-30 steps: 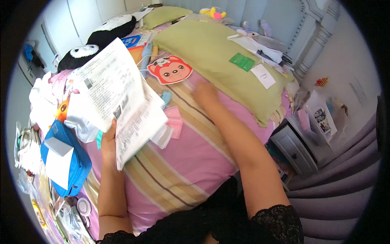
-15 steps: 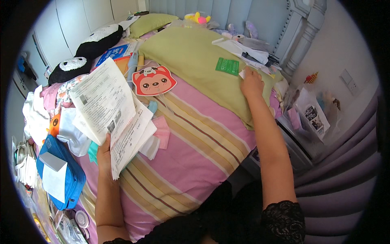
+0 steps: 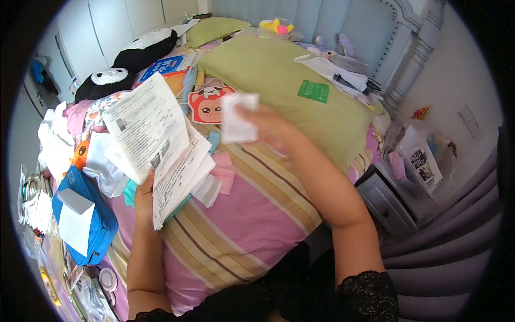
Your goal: The person organizes a cluttered bed by sorting papers, placing items into a plastic bag, and arranging stuffed toys and photo frames on the bed and nightstand. They handle a book, papers, a plastic bag, a hair clip, and several plush toys, moving them into more orderly positions.
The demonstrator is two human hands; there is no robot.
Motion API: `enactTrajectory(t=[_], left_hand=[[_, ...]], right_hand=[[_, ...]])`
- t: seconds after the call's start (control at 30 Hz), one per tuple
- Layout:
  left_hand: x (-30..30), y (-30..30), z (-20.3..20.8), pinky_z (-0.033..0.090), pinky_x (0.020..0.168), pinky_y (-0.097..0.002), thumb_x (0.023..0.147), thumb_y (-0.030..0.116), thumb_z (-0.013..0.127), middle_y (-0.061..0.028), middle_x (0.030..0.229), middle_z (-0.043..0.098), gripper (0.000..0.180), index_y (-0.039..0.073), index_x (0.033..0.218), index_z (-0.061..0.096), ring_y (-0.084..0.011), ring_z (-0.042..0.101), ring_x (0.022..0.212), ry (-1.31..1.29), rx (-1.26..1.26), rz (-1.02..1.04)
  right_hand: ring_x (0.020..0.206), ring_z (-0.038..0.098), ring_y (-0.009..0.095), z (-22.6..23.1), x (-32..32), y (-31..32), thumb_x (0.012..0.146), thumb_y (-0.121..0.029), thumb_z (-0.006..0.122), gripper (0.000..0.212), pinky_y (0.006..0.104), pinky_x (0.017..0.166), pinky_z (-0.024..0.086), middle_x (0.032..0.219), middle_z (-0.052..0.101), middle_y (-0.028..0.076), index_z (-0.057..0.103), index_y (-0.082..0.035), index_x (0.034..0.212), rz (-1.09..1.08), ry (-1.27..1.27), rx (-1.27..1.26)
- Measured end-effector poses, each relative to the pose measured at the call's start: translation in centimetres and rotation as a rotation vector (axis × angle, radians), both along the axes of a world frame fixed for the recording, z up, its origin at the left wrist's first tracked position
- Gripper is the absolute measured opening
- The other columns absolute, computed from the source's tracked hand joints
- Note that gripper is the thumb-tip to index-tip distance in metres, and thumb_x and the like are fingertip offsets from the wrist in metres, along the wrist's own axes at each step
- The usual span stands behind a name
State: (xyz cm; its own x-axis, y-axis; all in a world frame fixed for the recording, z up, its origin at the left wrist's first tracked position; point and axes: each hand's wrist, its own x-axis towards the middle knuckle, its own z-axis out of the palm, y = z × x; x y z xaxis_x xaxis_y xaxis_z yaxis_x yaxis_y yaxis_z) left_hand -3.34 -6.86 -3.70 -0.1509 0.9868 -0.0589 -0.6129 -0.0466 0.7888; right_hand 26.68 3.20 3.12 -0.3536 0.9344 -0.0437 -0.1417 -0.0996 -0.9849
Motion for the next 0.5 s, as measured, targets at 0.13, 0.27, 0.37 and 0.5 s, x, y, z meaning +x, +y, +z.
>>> enactTrajectory(t=[0.13,0.27,0.37,0.5], left_hand=[[-1.4,0.3,-0.3,0.052,0.075,-0.0334,0.088,0.014,0.054,-0.0169,0.102,0.059,0.036,-0.008,0.116,0.047,-0.024,0.062,0.085,0.098,-0.029,0.023],[-1.6,0.4,0.4,0.051,0.07,-0.0293,0.087,0.016,0.055,-0.0142,0.097,0.061,0.037,-0.007,0.115,0.048,-0.0205,0.061,0.079,0.316,-0.059,0.094],[-1.6,0.8,0.5,0.051,0.07,-0.031,0.085,0.012,0.055,-0.0141,0.1,0.06,0.038,-0.005,0.118,0.045,-0.0205,0.061,0.081,0.329,-0.075,0.072],[-3.5,1.0,0.3,0.049,0.066,-0.0303,0.084,0.015,0.059,-0.0141,0.101,0.06,0.042,-0.003,0.119,0.045,-0.0175,0.06,0.078,0.729,-0.042,0.115]], right_hand=[[0.095,0.059,0.027,-1.8,1.4,3.8,0.079,-0.043,0.06,0.051,0.0428,0.079,0.047,0.104,0.061,0.014,0.054,-0.006,0.113,-0.233,-0.982,0.418],[0.098,0.057,0.033,-2.9,11.8,7.7,0.078,-0.026,0.059,0.04,0.0434,0.086,0.044,0.105,0.06,0.016,0.055,-0.011,0.114,-1.148,-1.72,1.15],[0.094,0.059,0.035,-1.6,16.7,8.1,0.078,-0.017,0.059,0.034,0.0458,0.083,0.045,0.104,0.061,0.015,0.055,-0.013,0.112,-0.77,-1.737,0.749],[0.085,0.061,0.031,-1.3,16.4,7.5,0.084,-0.017,0.056,0.027,0.0445,0.077,0.049,0.1,0.062,0.011,0.054,-0.009,0.109,-0.764,-1.045,0.826]])
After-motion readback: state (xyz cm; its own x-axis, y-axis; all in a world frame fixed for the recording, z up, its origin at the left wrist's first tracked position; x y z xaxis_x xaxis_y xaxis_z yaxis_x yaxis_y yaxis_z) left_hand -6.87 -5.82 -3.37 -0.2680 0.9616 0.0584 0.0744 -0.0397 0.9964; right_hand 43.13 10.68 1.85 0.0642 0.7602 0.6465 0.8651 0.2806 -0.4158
